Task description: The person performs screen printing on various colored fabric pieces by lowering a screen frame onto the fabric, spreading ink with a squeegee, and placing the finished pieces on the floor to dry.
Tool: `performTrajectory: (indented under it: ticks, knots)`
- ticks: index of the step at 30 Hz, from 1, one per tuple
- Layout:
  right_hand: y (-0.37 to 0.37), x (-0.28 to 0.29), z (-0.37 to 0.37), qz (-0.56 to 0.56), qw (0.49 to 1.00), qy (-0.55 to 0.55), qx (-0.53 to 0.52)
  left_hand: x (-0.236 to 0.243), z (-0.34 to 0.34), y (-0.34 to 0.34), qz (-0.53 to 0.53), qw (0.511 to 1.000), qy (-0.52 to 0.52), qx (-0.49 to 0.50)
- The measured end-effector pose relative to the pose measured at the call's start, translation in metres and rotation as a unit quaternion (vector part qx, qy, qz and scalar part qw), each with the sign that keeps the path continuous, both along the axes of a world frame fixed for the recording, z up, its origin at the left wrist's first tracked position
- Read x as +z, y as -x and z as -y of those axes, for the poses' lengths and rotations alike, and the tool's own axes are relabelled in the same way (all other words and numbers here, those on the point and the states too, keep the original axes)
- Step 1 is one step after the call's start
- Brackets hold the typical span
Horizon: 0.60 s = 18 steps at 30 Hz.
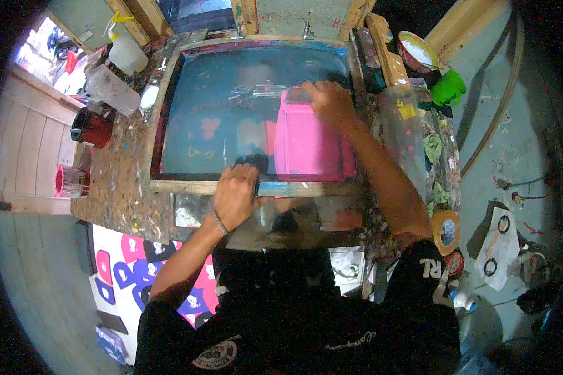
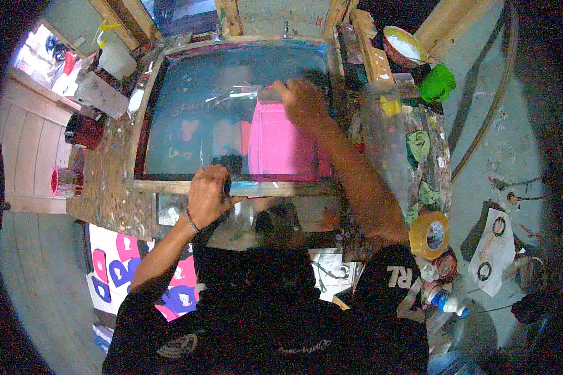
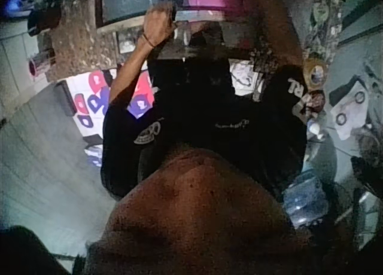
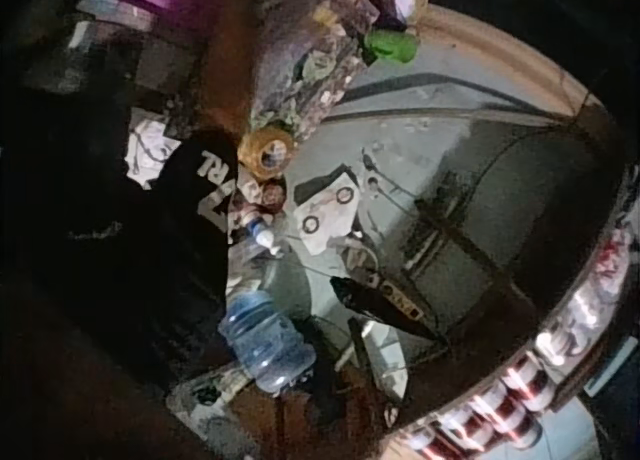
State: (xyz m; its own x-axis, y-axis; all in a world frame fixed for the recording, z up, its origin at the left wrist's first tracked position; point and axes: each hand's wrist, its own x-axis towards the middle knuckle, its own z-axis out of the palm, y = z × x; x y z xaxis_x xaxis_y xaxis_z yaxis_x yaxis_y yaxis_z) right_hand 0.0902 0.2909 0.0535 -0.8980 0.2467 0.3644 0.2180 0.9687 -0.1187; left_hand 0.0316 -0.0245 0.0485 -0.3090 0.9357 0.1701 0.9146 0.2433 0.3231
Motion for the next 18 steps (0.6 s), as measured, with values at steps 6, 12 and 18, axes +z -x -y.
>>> performTrajectory:
  ticks: [6, 12, 18]
  knots:
    - [-0.064, -0.001, 0.071, -0.036, 0.999, -0.003, 0.030, 0.002, 0.001, -0.003, 0.002, 1.000, -0.008, 0.007]
    - [-0.116, 0.009, 0.120, 0.040, 0.999, 0.006, 0.028, 0.014, -0.002, -0.004, 0.008, 1.000, -0.005, 0.026]
    - [-0.130, 0.029, 0.129, -0.024, 0.998, -0.025, 0.057, 0.061, -0.003, 0.017, -0.007, 0.999, -0.027, -0.027]
